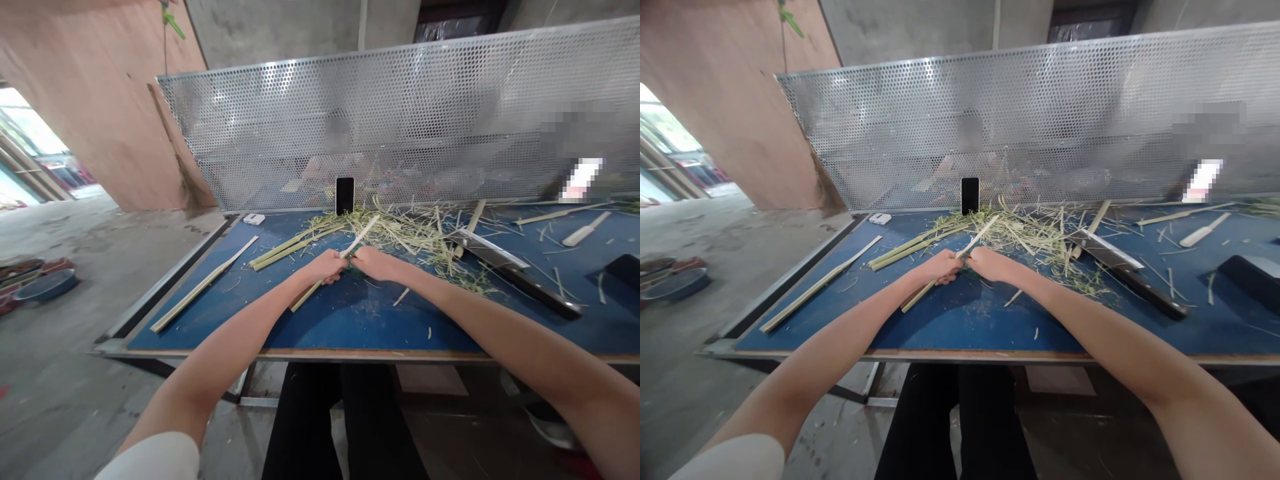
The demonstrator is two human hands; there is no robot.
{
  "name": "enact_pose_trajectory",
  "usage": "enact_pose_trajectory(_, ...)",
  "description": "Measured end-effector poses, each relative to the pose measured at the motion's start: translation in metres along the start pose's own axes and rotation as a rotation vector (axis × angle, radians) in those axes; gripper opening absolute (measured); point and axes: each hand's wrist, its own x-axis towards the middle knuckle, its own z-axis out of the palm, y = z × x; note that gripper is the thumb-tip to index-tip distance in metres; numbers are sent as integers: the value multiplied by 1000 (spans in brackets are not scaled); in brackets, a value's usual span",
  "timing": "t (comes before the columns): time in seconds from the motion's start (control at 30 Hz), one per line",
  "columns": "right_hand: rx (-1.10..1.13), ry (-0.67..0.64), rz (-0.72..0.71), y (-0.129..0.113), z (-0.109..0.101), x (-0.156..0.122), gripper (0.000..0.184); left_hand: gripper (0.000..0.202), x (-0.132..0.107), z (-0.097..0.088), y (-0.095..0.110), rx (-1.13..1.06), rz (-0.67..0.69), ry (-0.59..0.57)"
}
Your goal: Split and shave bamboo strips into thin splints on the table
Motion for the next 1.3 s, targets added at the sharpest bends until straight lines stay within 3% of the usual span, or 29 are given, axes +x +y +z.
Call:
enact_pose_trajectory(0.33, -264, 12, 141, -13, 1, -4, 36, 38, -3, 3, 5, 19, -5, 53)
enact_pose_trajectory(0.57, -423, 41, 183, -6, 3, -1, 20, 37, -1, 6, 5, 43, -26, 97)
enact_pose_trajectory(0.73, -361, 69, 176, 2, 0, -2, 24, 39, -4, 5, 7, 129, -28, 76)
enact_pose_trajectory(0.97, -1, 24, 65, 2, 2, 1, 36, 38, -4, 5, 7, 115, -41, 88)
enact_pose_trajectory(1.3, -106, 27, 29, 3, 6, 0, 37, 41, -9, 6, 11, 57, -16, 55)
